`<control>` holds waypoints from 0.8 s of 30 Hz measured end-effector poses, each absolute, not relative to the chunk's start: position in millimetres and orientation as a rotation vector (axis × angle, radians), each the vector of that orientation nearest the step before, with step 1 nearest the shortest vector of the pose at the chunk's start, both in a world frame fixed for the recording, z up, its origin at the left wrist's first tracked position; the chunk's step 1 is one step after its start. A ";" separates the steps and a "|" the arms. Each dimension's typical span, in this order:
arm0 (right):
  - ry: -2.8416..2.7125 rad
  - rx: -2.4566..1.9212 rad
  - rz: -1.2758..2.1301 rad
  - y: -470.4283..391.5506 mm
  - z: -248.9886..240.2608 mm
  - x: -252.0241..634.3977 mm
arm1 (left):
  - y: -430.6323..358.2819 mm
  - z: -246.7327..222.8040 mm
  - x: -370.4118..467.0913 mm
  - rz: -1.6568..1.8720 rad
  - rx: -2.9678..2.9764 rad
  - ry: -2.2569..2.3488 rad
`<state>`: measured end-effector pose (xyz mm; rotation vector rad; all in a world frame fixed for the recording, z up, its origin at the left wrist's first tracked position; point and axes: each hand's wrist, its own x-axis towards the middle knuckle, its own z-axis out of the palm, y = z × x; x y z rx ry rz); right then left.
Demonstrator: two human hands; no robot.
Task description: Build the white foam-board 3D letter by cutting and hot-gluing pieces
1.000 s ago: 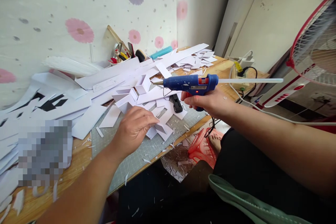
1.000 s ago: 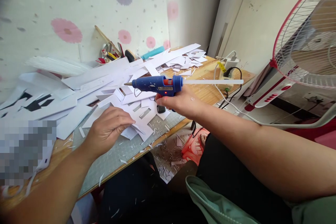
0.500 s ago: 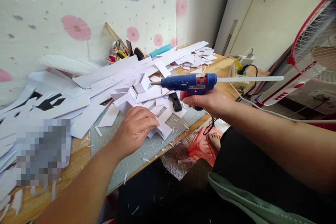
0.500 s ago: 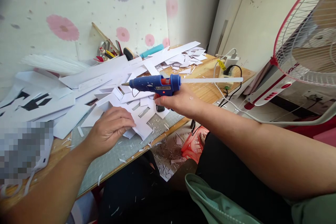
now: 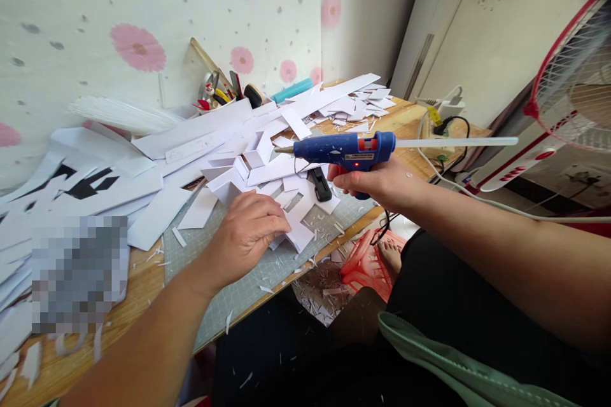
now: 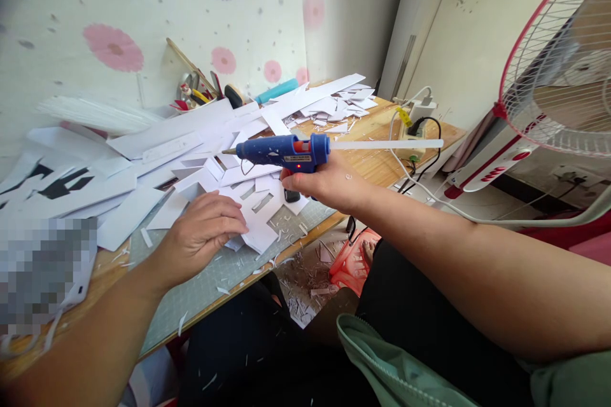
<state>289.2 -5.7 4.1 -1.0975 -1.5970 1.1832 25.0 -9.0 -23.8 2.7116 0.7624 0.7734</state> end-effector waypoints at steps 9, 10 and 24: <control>-1.596 -1.142 1.176 -5.8 6.3 288.3 | -9.2 -24.1 25.3 0.781 2.738 0.742; -1.596 -1.152 1.175 -5.9 6.5 288.2 | -9.3 -24.2 25.3 0.780 2.740 0.740; -1.602 -1.109 1.207 -4.5 3.6 288.2 | -11.2 -26.3 23.5 0.756 2.768 0.744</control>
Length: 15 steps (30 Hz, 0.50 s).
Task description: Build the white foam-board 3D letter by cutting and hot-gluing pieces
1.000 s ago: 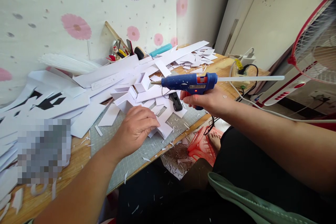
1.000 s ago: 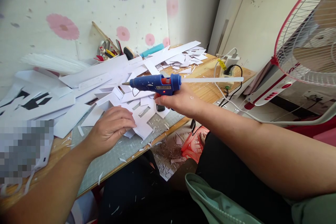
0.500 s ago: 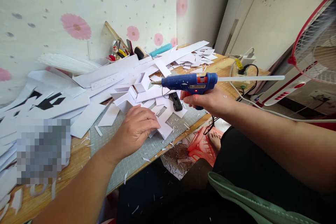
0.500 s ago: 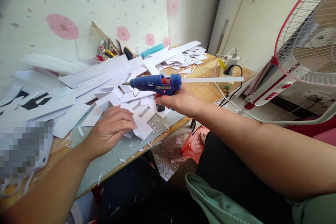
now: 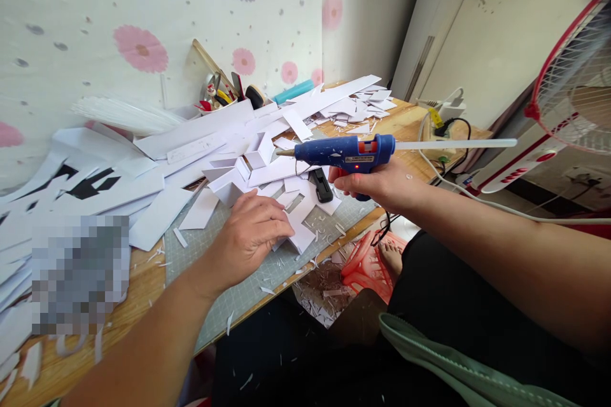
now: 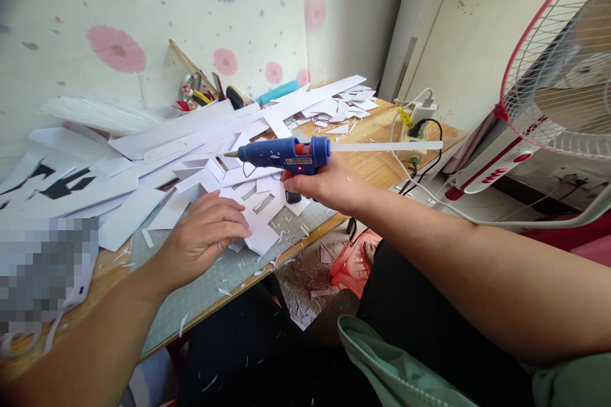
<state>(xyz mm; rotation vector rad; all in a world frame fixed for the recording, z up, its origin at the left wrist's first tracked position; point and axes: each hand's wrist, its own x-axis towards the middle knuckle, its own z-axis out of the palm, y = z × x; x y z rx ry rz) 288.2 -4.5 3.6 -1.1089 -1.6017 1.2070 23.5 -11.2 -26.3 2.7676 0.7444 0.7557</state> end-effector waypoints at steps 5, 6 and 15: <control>-1.607 -1.093 1.193 -4.5 4.0 288.4 | -13.6 -22.5 23.6 0.703 2.819 0.764; -1.608 -1.095 1.190 -4.6 4.3 288.3 | -13.9 -22.1 23.4 0.700 2.821 0.766; -1.581 -1.095 1.218 -4.0 2.3 288.2 | -16.2 -19.7 24.7 0.825 2.873 0.737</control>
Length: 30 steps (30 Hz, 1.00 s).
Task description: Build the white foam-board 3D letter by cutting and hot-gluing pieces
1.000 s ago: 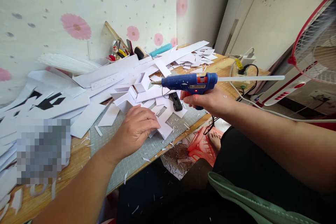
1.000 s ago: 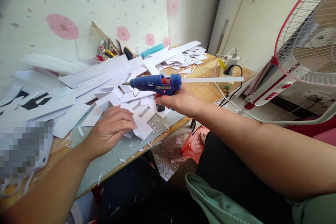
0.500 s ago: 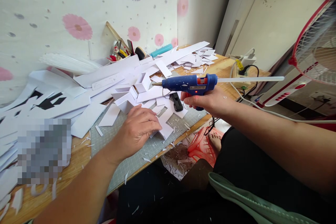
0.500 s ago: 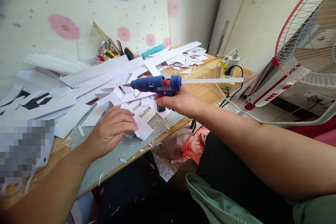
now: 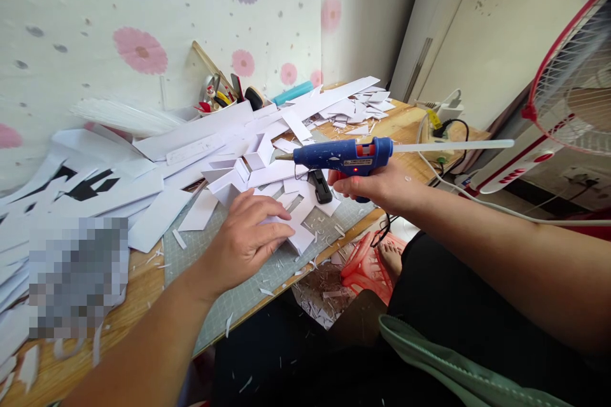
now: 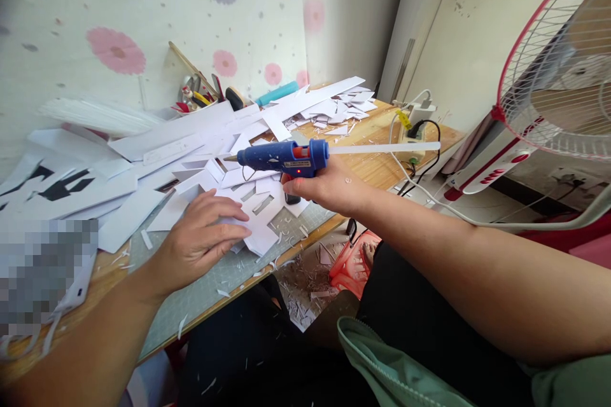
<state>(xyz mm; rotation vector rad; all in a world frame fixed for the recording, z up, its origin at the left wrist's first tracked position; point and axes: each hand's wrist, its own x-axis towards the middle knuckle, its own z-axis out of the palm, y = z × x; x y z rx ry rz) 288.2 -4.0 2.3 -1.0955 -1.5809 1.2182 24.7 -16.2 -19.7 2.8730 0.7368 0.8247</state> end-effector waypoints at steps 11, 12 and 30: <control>-2.009 -1.155 1.163 -0.1 -2.6 291.0 | -33.2 -10.5 22.6 0.812 3.055 0.610; -2.041 -1.151 1.144 0.1 -3.0 290.7 | -34.9 -10.6 23.2 0.789 3.076 0.615; -2.364 -1.158 0.821 -3.3 4.0 278.9 | -37.6 -11.2 22.8 0.698 3.088 0.672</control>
